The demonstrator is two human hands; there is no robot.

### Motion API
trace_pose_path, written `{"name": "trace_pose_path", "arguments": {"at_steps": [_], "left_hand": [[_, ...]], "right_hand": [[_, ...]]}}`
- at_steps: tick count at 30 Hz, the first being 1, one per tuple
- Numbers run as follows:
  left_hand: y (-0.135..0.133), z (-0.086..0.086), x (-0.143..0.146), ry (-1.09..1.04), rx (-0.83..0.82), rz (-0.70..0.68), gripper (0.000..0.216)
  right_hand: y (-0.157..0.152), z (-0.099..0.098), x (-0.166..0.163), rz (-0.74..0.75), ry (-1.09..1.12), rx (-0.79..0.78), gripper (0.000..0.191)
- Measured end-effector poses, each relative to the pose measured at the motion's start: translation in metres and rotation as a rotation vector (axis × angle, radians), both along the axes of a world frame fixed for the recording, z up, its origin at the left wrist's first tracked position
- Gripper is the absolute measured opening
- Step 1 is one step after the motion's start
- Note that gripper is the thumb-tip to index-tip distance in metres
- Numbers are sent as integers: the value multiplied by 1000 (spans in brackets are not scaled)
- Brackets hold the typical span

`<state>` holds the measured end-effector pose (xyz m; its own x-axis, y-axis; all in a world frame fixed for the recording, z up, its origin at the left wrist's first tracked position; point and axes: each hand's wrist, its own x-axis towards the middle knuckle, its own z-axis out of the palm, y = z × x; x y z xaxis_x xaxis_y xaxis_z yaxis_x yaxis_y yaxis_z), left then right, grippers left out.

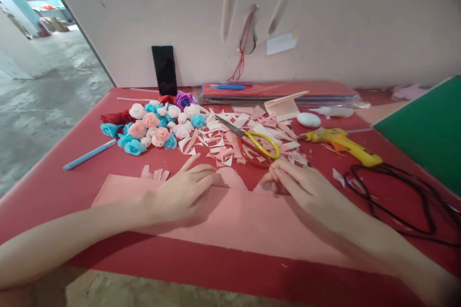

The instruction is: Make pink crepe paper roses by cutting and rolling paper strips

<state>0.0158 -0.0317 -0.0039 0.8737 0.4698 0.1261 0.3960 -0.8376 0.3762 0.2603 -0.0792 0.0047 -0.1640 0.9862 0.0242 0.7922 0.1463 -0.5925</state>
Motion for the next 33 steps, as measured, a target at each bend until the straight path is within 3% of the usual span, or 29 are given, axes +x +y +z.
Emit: {"name": "trace_pose_path", "arguments": {"at_steps": [7,10,14,23,33], "left_hand": [[-18,-13,28,-35,146,-315,31],[-23,-20,39,-17,256,-296,31],[-26,-28,44,-5,324,-245,31],[-26,-30,43,6,258,-255,33],[-26,-29,42,13,264,-265,33]], "right_hand": [[-10,-19,10,-91,-73,41,19],[-9,-27,10,-81,-84,48,24],[-10,-31,12,-81,-72,64,13],[-11,-35,12,-101,-21,117,12],[-12,-30,15,56,-98,180,25]]}}
